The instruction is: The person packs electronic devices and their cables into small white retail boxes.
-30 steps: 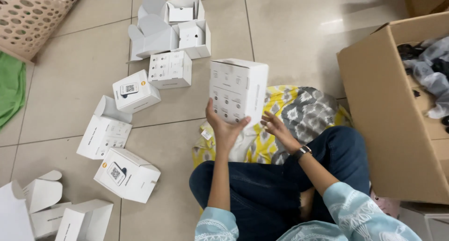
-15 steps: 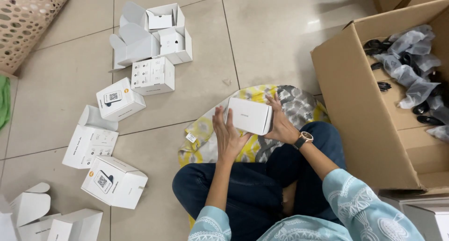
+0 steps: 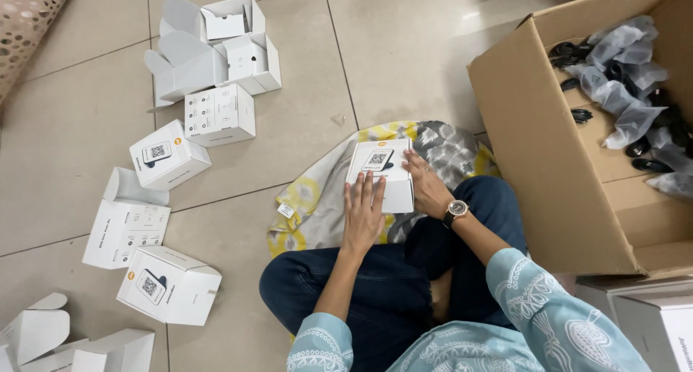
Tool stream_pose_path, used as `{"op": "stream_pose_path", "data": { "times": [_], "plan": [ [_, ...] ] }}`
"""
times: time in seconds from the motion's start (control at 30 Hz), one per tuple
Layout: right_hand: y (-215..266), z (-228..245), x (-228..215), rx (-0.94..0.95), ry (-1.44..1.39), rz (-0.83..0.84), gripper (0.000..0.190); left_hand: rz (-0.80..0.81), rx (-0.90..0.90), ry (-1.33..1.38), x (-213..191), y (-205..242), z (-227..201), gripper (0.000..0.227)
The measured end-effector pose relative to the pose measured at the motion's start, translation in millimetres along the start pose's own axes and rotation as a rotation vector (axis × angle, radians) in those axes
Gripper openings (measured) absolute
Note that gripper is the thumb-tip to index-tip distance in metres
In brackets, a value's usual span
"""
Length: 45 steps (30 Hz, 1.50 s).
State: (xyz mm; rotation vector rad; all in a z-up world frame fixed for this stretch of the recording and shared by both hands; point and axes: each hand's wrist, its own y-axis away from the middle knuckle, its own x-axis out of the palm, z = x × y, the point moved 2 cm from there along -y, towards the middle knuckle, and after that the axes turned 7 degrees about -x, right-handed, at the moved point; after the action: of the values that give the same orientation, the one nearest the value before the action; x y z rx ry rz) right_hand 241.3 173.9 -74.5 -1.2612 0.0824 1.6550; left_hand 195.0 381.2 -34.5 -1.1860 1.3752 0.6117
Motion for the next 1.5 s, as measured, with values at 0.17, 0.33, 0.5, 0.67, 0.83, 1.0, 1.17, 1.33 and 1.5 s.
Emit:
{"op": "stream_pose_path", "data": {
  "times": [0.17, 0.33, 0.5, 0.67, 0.83, 1.0, 1.17, 1.33, 1.5],
  "plan": [
    [-1, 3, -3, 0.025, 0.006, 0.025, 0.084, 0.058, 0.0, 0.089, -16, -3, -3, 0.099],
    [0, 2, -1, 0.029, 0.025, 0.015, 0.075, 0.058, 0.021, 0.037, -26, -5, -6, 0.098],
    [1, 0, 1, 0.071, 0.097, 0.043, 0.065, 0.069, 0.057, 0.19, -38, -1, -13, 0.093],
    [2, -10, 5, 0.216, 0.112, 0.094, 0.061, -0.045, 0.15, 0.119, -16, 12, -7, 0.064],
    [9, -16, 16, 0.281, 0.187, 0.227, 0.057, -0.122, 0.035, 0.239, -70, -1, -20, 0.031],
    [34, -1, 31, 0.246, 0.446, 0.407, 0.077, -0.018, -0.033, 0.306, -78, -15, -21, 0.012],
    [52, 78, -8, 0.372, 0.278, 0.649, 0.104, -0.025, -0.069, 0.343, -75, -25, -18, 0.011],
    [28, 112, -33, 0.479, -0.118, 0.633, 0.056, -0.072, -0.054, 0.356, -86, -36, -24, 0.011],
    [4, 95, -14, 0.123, 0.271, 0.234, 0.053, -0.041, -0.053, 0.436, -86, -28, -31, 0.015]
  ]
}}
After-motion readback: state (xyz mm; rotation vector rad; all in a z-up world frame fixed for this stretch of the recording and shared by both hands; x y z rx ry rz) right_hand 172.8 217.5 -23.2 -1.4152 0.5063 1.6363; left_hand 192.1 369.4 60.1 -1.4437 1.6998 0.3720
